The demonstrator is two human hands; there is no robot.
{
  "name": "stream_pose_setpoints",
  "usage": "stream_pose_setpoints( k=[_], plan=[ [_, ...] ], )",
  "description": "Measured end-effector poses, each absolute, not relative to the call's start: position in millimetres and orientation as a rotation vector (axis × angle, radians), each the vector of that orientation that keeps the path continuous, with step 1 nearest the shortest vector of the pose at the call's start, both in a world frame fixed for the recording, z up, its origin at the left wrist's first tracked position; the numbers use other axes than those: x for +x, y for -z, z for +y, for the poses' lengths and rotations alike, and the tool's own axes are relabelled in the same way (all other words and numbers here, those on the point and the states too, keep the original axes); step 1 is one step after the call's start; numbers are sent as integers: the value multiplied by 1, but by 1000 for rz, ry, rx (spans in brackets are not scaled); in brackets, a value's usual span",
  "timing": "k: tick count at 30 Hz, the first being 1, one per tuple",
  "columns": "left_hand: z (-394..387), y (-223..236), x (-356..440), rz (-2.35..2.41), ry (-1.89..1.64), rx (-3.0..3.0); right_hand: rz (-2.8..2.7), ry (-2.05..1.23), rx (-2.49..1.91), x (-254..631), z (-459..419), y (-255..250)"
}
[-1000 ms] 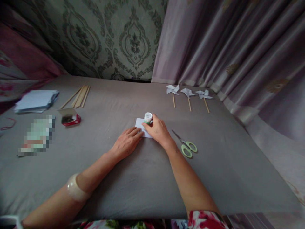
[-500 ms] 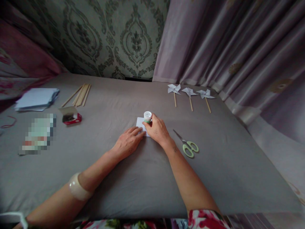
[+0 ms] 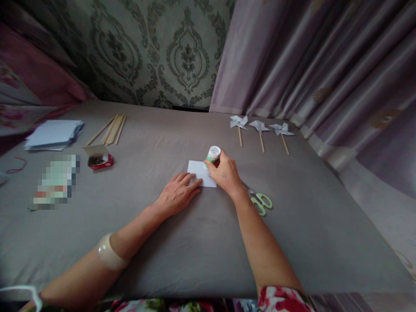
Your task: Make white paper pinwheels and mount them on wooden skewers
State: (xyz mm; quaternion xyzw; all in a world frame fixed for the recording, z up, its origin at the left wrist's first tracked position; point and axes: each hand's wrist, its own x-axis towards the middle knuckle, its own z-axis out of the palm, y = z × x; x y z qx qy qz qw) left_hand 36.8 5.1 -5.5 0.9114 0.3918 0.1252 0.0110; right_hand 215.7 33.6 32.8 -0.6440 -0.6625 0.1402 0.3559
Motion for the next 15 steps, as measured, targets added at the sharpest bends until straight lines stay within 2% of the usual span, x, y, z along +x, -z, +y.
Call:
stream_pose_setpoints(
  k=[15],
  plan=[
    [8, 15, 37, 1220, -451, 2802, -1950, -419, -1565, 206, 30, -25]
  ],
)
